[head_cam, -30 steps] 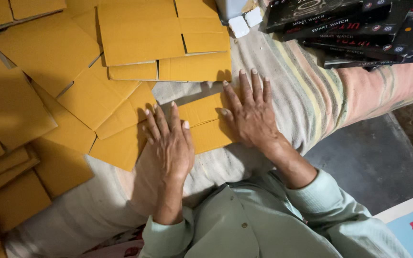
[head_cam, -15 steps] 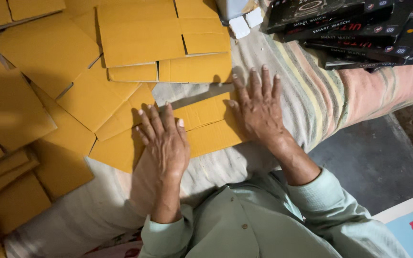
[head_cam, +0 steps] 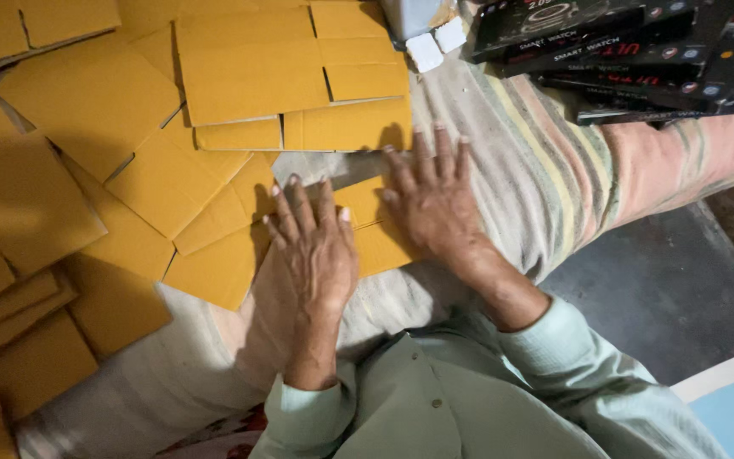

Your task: The person folds flat yellow cardboard blanks into mailer boxes, pressing the side panels and bottom flaps into shape by hand and setting each finished box on a pile. They repeat the folding cycle with one blank at a time, occasionally turning a formed box over to press its seams.

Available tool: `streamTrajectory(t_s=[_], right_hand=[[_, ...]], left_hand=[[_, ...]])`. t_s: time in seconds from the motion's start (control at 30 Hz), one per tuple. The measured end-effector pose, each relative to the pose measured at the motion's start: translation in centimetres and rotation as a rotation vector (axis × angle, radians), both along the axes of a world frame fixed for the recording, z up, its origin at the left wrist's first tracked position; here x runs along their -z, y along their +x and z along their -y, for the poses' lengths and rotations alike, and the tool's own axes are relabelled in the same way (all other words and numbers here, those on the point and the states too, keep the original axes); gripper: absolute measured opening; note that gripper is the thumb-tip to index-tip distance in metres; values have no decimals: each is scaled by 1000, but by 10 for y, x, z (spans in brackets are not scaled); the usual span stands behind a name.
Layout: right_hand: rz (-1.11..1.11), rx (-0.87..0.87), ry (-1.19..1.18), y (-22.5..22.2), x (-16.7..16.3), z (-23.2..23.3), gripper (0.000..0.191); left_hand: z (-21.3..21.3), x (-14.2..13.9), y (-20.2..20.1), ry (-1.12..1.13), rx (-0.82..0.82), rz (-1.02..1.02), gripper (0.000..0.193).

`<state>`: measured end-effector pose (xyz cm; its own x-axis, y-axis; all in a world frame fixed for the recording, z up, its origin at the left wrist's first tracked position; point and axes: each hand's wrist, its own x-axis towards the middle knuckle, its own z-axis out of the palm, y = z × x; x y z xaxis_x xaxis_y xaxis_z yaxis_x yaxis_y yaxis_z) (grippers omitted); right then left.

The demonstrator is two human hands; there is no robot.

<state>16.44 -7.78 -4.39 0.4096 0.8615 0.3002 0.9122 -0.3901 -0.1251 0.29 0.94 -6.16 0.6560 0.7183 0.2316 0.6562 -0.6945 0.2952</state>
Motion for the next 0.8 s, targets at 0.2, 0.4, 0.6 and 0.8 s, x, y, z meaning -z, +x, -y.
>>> streamTrajectory(t_s=[0.2, 0.4, 0.6, 0.8], right_hand=[[-27, 70, -33, 8, -6, 14, 63], [4, -74, -100, -22, -13, -13, 65], [-24, -18, -110, 3, -7, -1, 59], [-509, 70, 67, 18, -2, 32, 68]], left_hand=[[-8, 3, -10, -10, -81, -90, 54], [3, 4, 25, 62, 21, -46, 56], [-1, -4, 6, 4, 14, 39, 51], [4, 2, -13, -401, -123, 245, 70]])
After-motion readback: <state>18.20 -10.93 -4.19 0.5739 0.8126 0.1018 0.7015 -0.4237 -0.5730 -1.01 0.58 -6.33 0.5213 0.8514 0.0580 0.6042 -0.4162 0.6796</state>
